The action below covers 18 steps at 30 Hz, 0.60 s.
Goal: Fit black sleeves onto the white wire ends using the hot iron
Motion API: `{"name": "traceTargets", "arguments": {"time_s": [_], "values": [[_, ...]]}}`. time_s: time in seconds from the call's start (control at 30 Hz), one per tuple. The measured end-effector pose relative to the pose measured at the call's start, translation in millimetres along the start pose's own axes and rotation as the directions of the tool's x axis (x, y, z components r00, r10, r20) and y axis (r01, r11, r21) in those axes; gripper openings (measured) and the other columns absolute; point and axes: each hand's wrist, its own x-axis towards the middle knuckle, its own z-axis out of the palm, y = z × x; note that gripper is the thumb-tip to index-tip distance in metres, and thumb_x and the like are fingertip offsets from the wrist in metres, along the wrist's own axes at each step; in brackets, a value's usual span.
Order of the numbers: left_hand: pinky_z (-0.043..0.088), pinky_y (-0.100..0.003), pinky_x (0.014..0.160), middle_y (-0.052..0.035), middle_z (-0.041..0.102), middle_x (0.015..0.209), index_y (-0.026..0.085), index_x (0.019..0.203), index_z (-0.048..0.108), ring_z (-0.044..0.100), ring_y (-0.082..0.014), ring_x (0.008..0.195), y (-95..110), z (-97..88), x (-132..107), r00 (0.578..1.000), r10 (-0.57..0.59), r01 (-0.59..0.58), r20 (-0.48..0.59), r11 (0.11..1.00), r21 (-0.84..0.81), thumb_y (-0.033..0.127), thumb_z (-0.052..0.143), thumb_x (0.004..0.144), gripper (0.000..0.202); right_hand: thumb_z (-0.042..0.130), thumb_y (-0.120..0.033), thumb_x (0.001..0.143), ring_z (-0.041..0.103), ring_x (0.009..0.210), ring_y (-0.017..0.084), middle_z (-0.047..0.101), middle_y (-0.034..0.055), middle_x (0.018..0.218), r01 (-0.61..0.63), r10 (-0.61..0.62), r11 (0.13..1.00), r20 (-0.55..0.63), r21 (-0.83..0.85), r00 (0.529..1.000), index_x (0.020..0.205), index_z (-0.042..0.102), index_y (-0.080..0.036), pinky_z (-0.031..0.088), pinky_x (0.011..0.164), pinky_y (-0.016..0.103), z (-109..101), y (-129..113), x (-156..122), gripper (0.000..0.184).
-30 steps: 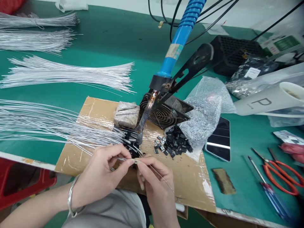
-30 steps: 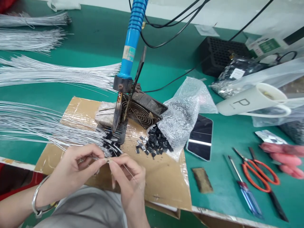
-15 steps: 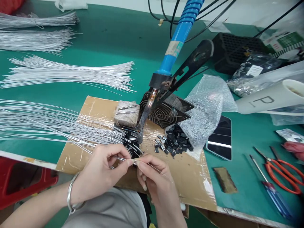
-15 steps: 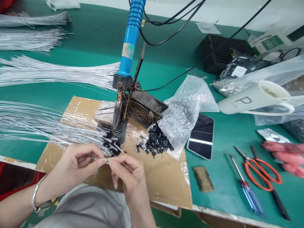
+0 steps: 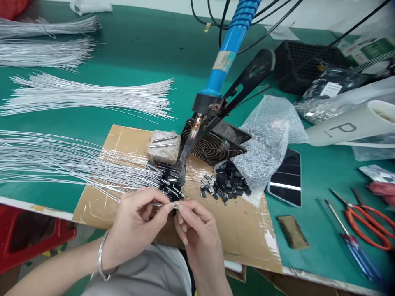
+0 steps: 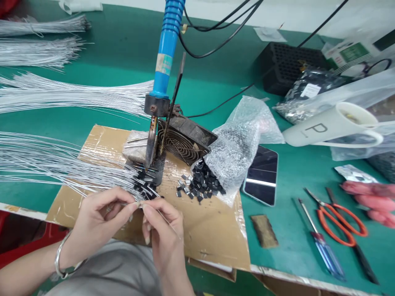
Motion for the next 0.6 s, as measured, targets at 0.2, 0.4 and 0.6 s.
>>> {"name": "traceTargets", "arguments": {"time_s": [0.2, 0.4, 0.6], "values": [[0.032, -0.022, 0.048, 0.0038, 0.057, 0.060, 0.019, 0.078, 0.071, 0.041, -0.0088, 0.051, 0.9, 0.3, 0.0, 1.000, 0.020, -0.020, -0.013, 1.000, 0.004, 0.016, 0.064, 0.093, 0.016, 0.086, -0.044, 0.082, 0.039, 0.045, 0.006, 0.054, -0.0031, 0.060, 0.013, -0.013, 0.999, 0.001, -0.034, 1.000, 0.076, 0.082, -0.020, 0.036, 0.037, 0.018, 1.2, -1.3, -1.7, 0.026], [0.033, -0.022, 0.048, 0.0041, 0.058, 0.061, 0.020, 0.079, 0.071, 0.042, -0.0091, 0.053, 0.2, 0.1, -0.9, 0.999, 0.030, -0.030, -0.016, 0.999, 0.023, 0.014, 0.064, 0.093, 0.017, 0.086, -0.041, 0.083, 0.042, 0.045, 0.006, 0.054, -0.0033, 0.061, 0.029, -0.030, 0.999, -0.009, -0.035, 1.000, 0.070, 0.078, -0.019, 0.038, 0.038, 0.018, 0.7, -1.8, -2.1, 0.027], [0.029, -0.023, 0.047, 0.0059, 0.052, 0.056, 0.021, 0.078, 0.070, 0.039, -0.0096, 0.051, 1.1, 2.9, -2.0, 0.995, 0.088, -0.085, -0.046, 0.993, 0.079, 0.014, 0.065, 0.093, 0.018, 0.088, -0.041, 0.081, 0.044, 0.044, 0.004, 0.055, -0.0035, 0.060, 0.037, -0.037, 0.999, -0.007, 0.018, 0.999, 0.073, 0.083, -0.021, 0.036, 0.038, 0.015, 3.7, -0.4, -1.0, 0.022]]}}
